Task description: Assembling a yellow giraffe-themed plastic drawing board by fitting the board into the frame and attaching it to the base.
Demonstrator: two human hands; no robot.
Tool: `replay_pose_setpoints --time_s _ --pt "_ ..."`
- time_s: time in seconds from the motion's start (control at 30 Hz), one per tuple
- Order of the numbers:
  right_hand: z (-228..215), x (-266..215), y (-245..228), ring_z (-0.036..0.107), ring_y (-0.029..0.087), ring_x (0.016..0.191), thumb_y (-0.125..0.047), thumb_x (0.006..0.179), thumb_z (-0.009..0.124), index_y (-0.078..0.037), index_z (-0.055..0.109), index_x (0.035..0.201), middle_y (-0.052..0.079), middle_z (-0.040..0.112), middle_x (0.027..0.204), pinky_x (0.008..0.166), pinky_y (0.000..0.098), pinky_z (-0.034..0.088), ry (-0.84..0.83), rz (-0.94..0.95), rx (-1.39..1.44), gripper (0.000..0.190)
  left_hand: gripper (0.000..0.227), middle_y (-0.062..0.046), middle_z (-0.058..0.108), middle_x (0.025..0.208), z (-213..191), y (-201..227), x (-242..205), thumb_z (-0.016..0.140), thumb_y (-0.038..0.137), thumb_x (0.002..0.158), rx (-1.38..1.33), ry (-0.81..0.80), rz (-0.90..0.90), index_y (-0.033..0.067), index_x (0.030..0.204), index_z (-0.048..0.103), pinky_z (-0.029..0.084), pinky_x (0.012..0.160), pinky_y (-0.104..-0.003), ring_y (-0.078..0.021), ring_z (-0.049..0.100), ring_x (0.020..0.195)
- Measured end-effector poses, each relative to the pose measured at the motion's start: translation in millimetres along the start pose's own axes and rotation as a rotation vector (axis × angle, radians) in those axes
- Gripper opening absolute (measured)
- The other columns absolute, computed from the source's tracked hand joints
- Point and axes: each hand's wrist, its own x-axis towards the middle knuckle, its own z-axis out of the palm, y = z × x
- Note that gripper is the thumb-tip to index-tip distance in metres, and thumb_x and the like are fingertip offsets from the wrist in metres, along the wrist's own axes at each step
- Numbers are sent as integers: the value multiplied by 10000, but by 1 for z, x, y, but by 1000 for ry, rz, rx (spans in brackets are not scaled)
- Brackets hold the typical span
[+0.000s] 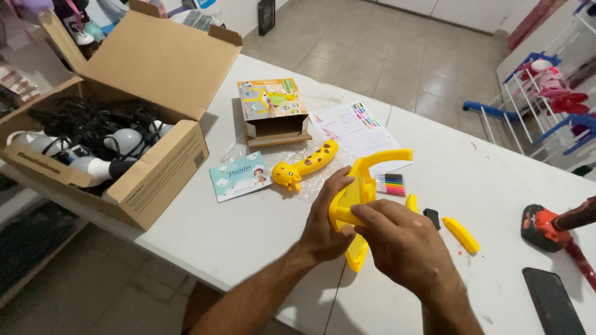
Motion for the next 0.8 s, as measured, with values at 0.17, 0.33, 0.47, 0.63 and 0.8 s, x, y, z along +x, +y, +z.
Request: replay_pose_setpoints --time_s 0.17,0.33,0.47,0.63,0.8 --pt "11 1 20 731 255 930 -178 941 694 -150 682 1173 50 753 1085 715 369 589 36 36 144 234 668 -281 399 1557 -2 -7 -1 451 562 962 -11 9 7 64 1407 418 379 1217 -528 -430 447 1457" --pt "15 6 20 743 250 943 -143 940 696 -139 684 1166 64 763 1097 755 355 596 71 34 165 225 775 -279 394 1559 -1 -16 -2 361 712 1017 3 29 32 57 1429 405 360 1237 -537 -424 427 1475" --pt "3 12 27 755 391 844 -85 811 801 -120 521 1396 145 763 1060 770 503 614 -36 162 379 650 662 -242 485 1451 2 -58 -8 561 283 792 -221 78 -168 13 1394 500 470 1107 -446 -386 524 1339" --pt "-14 -29 122 758 274 807 120 813 726 -31 585 1414 159 769 1024 725 383 609 66 439 443 635 594 -134 650 1196 2 -106 -19 548 223 758 -314 192 -518 54 1325 592 558 919 -367 -230 660 1019" --pt "-15 -60 171 744 342 1063 -361 948 745 -198 810 1150 80 808 1059 903 438 570 -452 1159 -221 268 564 -52 689 1042 -9 -117 -23 591 348 842 -258 212 -733 184 1381 603 536 678 -243 -112 599 726"
